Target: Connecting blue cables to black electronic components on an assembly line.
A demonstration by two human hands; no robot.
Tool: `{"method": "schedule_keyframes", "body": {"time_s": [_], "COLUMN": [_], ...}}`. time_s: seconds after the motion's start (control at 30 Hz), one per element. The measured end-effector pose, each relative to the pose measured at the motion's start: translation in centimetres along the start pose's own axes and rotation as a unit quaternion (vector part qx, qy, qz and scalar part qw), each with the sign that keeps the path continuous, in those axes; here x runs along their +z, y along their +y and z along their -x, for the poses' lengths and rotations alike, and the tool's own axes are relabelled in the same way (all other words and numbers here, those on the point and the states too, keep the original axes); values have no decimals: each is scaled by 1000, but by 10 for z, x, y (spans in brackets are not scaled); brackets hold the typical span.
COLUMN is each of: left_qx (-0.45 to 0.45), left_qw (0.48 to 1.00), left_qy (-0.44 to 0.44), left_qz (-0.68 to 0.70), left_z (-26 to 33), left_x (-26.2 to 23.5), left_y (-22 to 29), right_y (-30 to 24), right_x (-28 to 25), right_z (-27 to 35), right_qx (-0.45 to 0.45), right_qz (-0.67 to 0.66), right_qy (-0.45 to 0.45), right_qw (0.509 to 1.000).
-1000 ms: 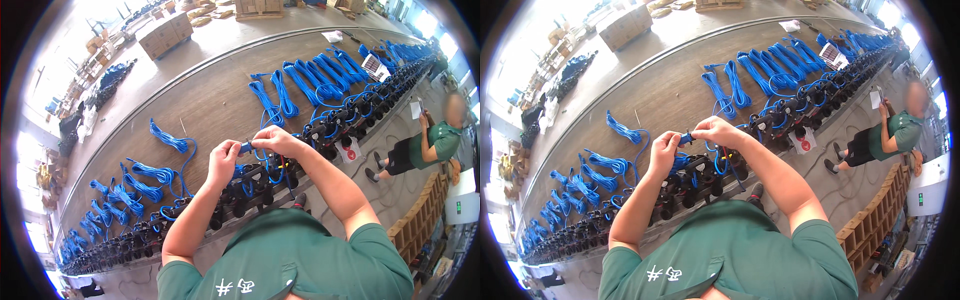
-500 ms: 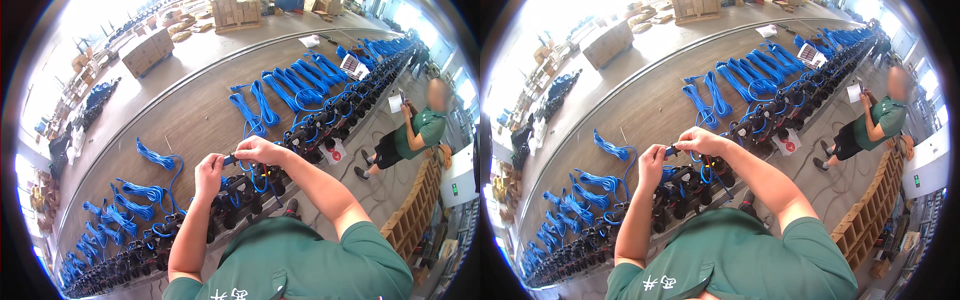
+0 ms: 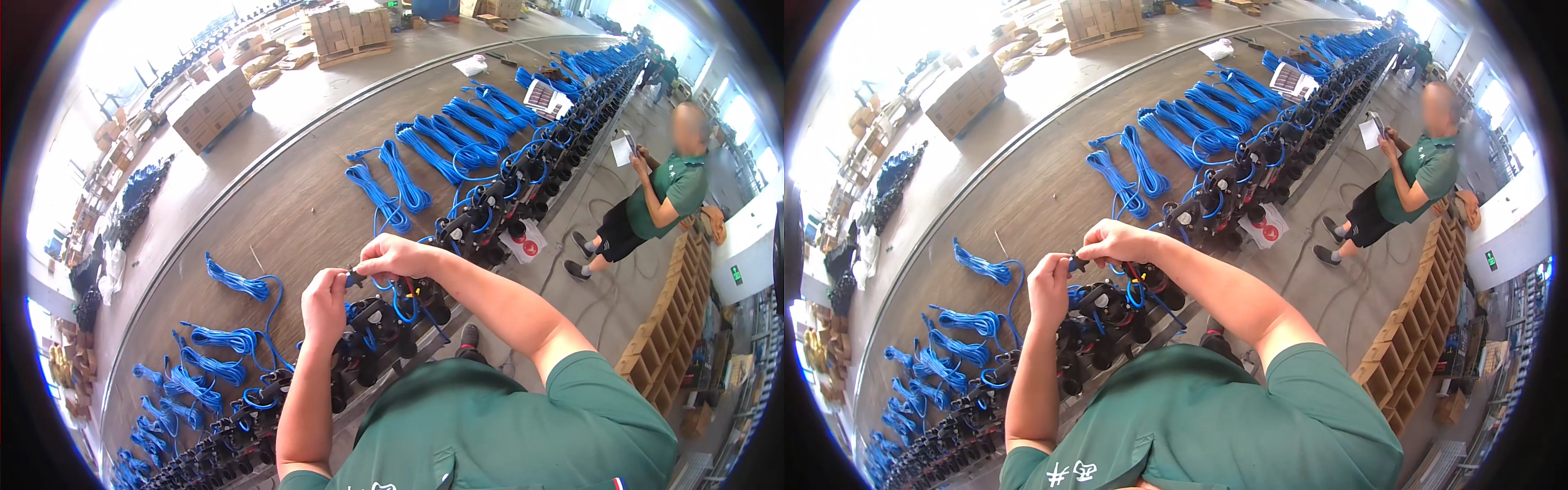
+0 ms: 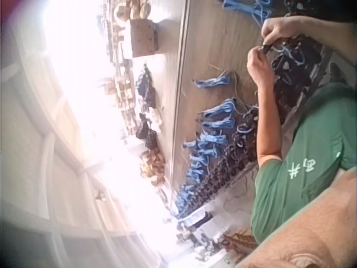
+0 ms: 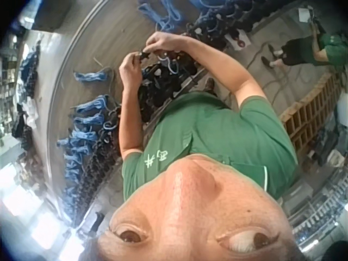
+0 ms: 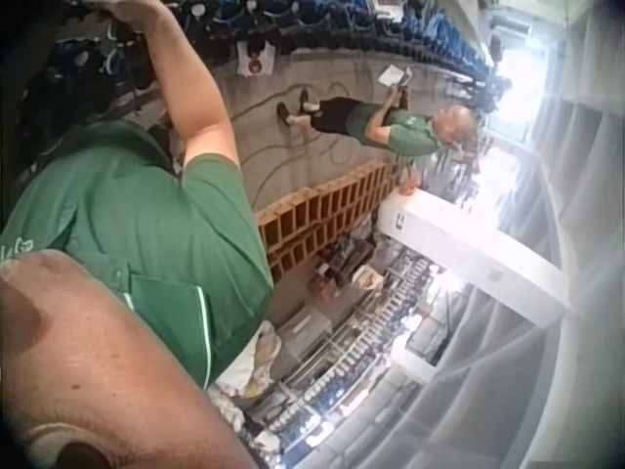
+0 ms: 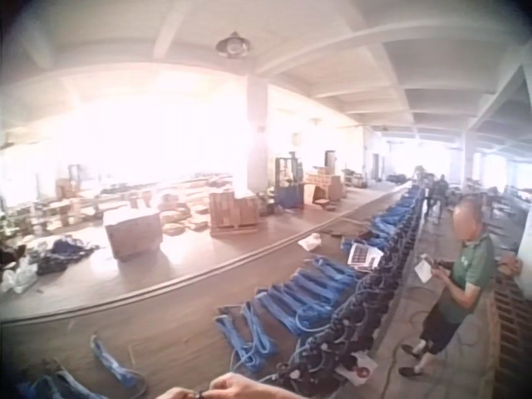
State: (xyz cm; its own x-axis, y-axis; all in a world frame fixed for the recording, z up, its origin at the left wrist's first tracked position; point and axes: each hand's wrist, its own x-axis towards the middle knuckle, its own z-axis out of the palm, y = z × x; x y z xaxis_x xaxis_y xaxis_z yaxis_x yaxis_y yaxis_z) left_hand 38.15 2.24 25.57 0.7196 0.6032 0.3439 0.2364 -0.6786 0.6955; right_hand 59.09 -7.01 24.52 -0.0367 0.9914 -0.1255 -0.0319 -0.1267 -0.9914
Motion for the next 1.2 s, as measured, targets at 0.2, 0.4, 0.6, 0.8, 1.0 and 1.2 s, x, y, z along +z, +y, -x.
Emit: {"method": "schedule_keyframes", "body": {"time_s": [0.2, 0.4, 0.6, 0.8, 1.0, 1.2], "left_qx": [-30, -17, -20, 11, -14, 27], "left_qw": [994, 995, 992, 993, 994, 995], "left_qy": [-8, -37, -62, -102, -103, -80], "left_qz": [104, 92, 109, -59, -34, -61], "left_z": [-6, -12, -13, -2, -5, -14], "left_x": [-1, -1, 3, -2, 0, 17], "left_y": [4, 3, 6, 19, 5, -14], "right_y": [-1, -5, 3, -146, -204, -216], "right_x": [-1, 1, 11, 55, 69, 52], "right_z": [0, 1, 6, 78, 129, 143], "right_qx": [-12, 3, -93, -412, -490, -514], "right_qz": [-3, 14, 71, 76, 71, 104], "right_qy": [-17, -28, 156, 201, 216, 246], "right_qw": [1000, 999, 981, 886, 842, 815]}}
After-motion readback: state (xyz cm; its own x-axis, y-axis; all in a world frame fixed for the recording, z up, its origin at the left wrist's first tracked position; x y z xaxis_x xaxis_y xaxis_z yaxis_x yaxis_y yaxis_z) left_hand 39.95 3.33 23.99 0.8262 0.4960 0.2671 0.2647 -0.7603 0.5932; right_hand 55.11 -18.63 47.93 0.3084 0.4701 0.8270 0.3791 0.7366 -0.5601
